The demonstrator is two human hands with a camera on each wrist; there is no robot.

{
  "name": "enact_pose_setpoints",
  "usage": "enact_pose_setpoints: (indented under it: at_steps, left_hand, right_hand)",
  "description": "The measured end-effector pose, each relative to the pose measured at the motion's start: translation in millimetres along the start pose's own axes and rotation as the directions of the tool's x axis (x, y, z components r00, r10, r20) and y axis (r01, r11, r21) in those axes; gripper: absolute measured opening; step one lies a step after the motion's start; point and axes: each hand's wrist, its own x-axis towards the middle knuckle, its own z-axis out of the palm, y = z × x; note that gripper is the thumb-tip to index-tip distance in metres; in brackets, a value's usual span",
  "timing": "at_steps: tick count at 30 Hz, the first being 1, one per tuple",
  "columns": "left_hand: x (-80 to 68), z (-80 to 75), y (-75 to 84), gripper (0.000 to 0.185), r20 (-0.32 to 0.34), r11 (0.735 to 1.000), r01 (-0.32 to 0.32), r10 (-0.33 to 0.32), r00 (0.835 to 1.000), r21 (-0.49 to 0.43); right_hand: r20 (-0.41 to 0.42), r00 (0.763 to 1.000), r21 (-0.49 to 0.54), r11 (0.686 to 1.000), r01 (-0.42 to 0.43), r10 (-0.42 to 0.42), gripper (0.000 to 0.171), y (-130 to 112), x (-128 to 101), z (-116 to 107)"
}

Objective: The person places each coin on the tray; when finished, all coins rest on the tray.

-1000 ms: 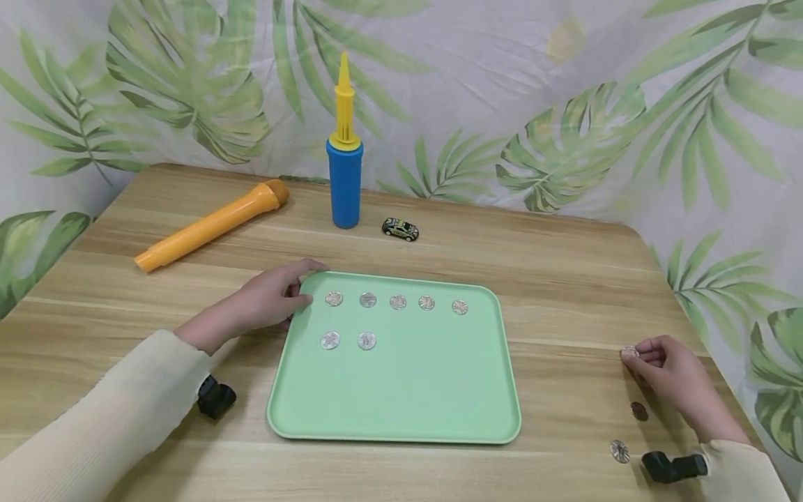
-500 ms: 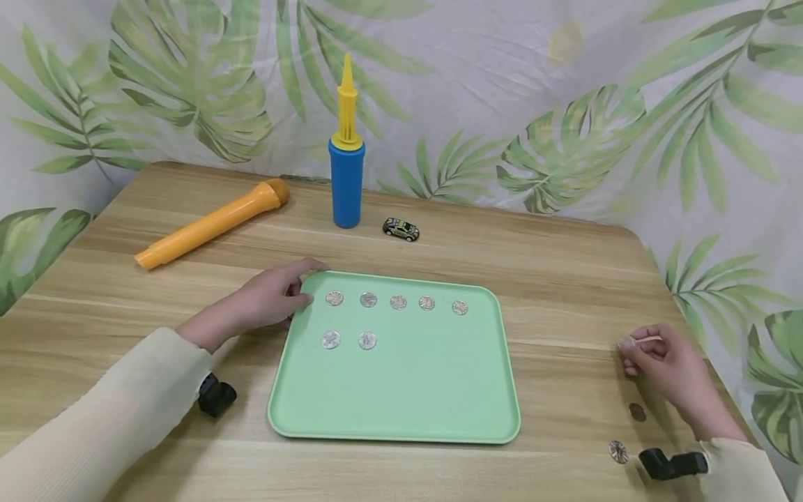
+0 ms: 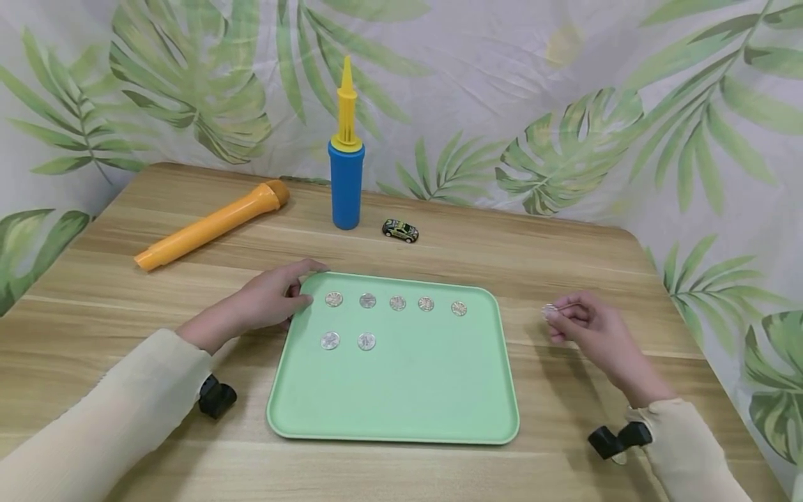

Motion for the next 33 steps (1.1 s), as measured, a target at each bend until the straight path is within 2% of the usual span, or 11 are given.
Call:
enact_pose_setpoints:
  at_steps: [8, 14, 19, 22, 25, 29, 33]
  left_hand:
    - [0.2, 1.6, -0.2, 0.055, -0.004, 1.0, -0.003, 0.003, 1.0, 0.005]
    - [1.3, 1.5, -1.0, 0.055, 0.0, 1.0, -0.001, 0.001, 1.0, 0.001]
    - [1.7, 1.1, -2.3, 0.055, -0.005, 1.0, 0.0, 0.0, 1.0, 0.0]
    - [1.7, 0.8, -2.4, 0.055, -0.005, 1.0, -0.001, 0.001, 1.0, 0.0]
    - [1.7, 0.3, -1.5, 0.055, -0.003, 1.0, -0.003, 0.003, 1.0, 0.001]
    - [1.8, -0.2, -0.6, 0.056, 0.001, 1.0, -0.005, 0.005, 1.0, 0.003]
    - [1.7, -0.4, -0.8, 0.056, 0.004, 1.0, -0.003, 0.003, 1.0, 0.004]
  right_hand:
    - [0.186, 0.981, -0.012, 0.998, 0.057, -0.054, 0.024, -30.7, 16.3, 51.9]
    - [0.306, 0.949, -0.027, 0.996, 0.085, -0.073, 0.017, -44.1, 27.6, 89.3]
    - [0.38, 0.918, 0.004, 0.992, 0.126, -0.118, 0.013, -59.2, 34.6, 117.8]
    - [0.421, 0.894, 0.023, 0.987, 0.158, -0.153, 0.013, -65.6, 36.4, 129.7]
    - [0.451, 0.88, 0.01, 0.987, 0.163, -0.15, 0.013, -70.4, 37.0, 138.4]
    - [0.481, 0.868, -0.037, 0.986, 0.163, -0.125, 0.011, -73.8, 37.5, 147.4]
    - [0.491, 0.862, -0.109, 0.973, 0.204, -0.126, 0.009, -75.5, 37.2, 153.1]
